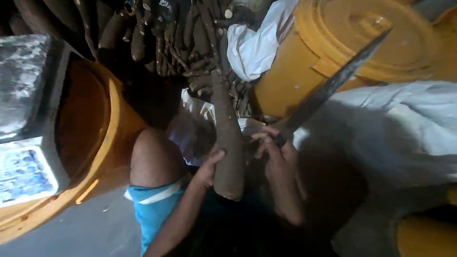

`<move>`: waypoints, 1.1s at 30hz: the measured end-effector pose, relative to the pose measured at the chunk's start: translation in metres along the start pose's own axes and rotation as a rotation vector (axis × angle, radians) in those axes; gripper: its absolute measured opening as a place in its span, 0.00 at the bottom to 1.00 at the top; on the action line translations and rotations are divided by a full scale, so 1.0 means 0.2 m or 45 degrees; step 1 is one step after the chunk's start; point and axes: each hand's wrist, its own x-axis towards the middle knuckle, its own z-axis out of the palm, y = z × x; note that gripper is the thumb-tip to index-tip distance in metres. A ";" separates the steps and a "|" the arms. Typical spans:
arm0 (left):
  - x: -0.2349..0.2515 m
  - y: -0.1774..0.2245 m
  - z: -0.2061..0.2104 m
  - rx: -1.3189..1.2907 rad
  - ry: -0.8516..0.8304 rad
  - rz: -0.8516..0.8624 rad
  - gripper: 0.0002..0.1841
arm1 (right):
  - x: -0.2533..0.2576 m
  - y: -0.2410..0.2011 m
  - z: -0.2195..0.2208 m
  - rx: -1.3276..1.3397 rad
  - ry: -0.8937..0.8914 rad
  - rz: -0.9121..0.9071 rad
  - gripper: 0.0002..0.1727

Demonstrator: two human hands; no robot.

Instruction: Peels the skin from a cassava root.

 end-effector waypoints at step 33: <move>0.13 0.08 -0.04 -0.660 0.677 0.147 0.26 | -0.44 -0.33 -0.31 -1.566 -0.517 0.288 0.27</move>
